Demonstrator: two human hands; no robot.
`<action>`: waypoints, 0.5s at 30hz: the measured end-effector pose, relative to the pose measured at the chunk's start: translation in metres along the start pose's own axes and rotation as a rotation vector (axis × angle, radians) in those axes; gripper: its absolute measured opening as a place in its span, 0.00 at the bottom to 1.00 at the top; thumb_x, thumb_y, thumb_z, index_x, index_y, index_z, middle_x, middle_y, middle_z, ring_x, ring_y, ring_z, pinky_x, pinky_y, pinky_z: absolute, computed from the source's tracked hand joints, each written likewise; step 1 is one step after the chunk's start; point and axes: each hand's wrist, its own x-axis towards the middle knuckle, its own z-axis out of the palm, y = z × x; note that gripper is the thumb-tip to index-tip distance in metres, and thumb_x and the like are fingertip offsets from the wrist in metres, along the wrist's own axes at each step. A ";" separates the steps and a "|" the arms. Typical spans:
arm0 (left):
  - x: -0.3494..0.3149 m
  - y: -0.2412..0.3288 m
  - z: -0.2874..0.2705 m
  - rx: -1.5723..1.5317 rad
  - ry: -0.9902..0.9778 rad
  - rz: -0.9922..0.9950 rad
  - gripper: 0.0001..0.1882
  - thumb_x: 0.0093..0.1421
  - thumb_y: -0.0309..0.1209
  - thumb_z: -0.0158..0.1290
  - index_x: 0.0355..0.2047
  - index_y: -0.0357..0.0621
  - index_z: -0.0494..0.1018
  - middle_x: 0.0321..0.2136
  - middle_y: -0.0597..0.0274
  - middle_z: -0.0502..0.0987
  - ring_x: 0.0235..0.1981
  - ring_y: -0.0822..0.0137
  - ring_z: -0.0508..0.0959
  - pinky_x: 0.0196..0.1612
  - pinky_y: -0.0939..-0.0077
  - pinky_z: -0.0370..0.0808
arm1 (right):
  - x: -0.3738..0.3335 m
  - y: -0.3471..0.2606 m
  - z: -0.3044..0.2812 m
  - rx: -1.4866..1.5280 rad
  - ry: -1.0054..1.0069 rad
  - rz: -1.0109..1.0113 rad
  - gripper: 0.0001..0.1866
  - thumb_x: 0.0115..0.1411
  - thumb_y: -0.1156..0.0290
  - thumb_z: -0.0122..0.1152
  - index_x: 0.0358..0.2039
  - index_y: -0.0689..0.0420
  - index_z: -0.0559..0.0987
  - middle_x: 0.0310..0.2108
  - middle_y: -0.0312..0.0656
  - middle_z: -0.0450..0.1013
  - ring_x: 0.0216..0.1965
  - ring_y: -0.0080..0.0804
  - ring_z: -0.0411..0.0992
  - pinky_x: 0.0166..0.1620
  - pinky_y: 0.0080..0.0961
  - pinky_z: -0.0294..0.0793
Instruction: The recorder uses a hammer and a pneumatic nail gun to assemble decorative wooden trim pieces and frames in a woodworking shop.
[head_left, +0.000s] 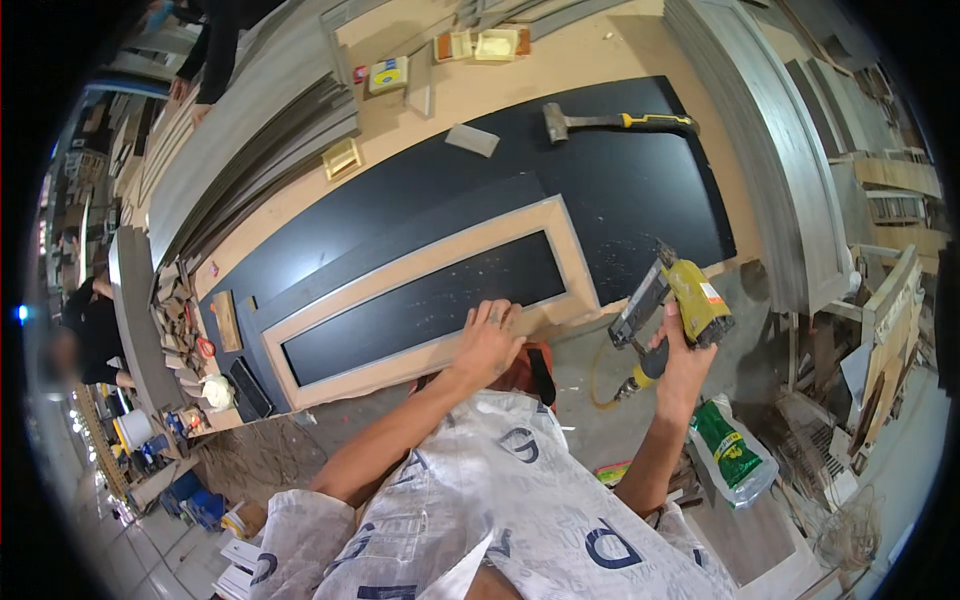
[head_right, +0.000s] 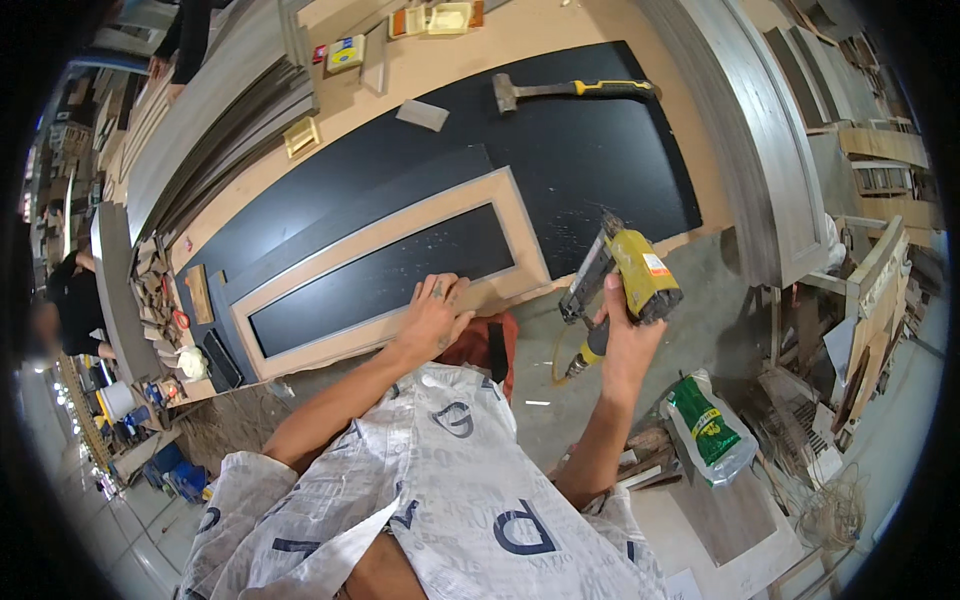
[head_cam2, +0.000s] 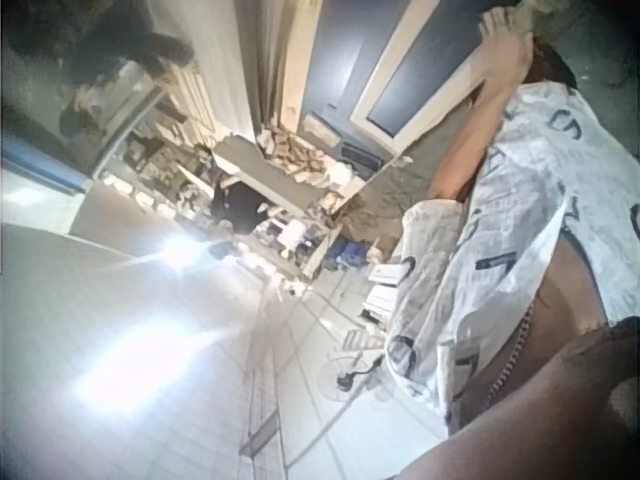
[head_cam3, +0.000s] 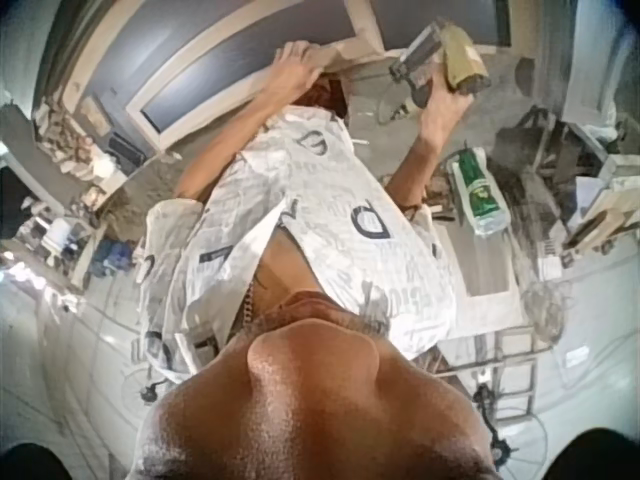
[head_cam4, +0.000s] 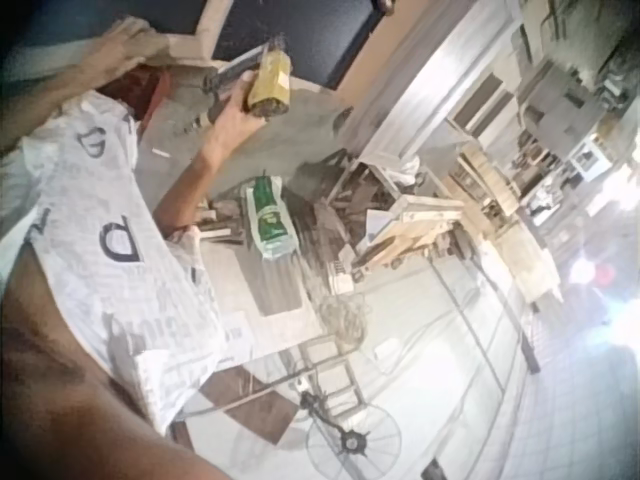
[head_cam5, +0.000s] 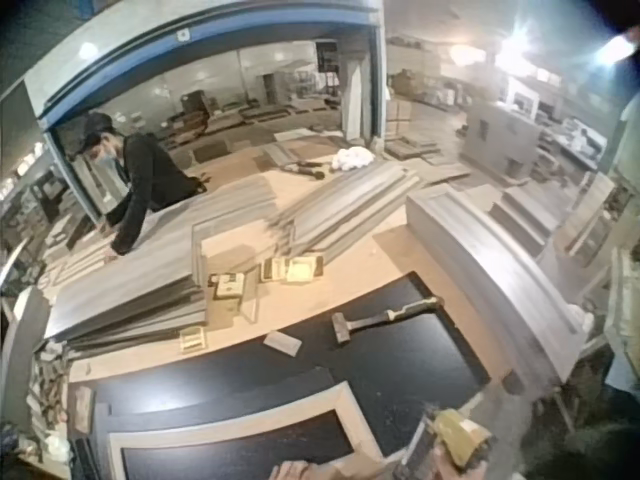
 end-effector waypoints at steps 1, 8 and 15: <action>-0.005 -0.005 0.000 -0.008 0.009 0.004 0.28 0.59 0.40 0.55 0.56 0.36 0.66 0.49 0.52 0.67 0.53 0.50 0.64 0.56 0.55 0.64 | -0.008 0.001 0.001 -0.015 -0.012 0.002 0.13 0.60 0.70 0.65 0.41 0.64 0.76 0.22 0.35 0.67 0.20 0.22 0.64 0.26 0.23 0.67; -0.052 -0.066 -0.018 -0.079 0.228 0.055 0.33 0.58 0.48 0.56 0.56 0.38 0.67 0.53 0.50 0.67 0.57 0.50 0.65 0.57 0.55 0.62 | -0.112 0.061 0.000 0.124 0.040 0.147 0.15 0.62 0.70 0.63 0.47 0.64 0.76 0.23 0.32 0.65 0.23 0.21 0.63 0.26 0.23 0.66; -0.242 -0.291 -0.095 0.029 0.531 -0.197 0.31 0.56 0.48 0.59 0.53 0.39 0.71 0.57 0.49 0.69 0.60 0.49 0.66 0.61 0.51 0.61 | -0.280 0.148 0.053 -0.133 -0.190 -0.065 0.18 0.56 0.75 0.67 0.46 0.65 0.75 0.29 0.37 0.73 0.26 0.22 0.70 0.32 0.19 0.70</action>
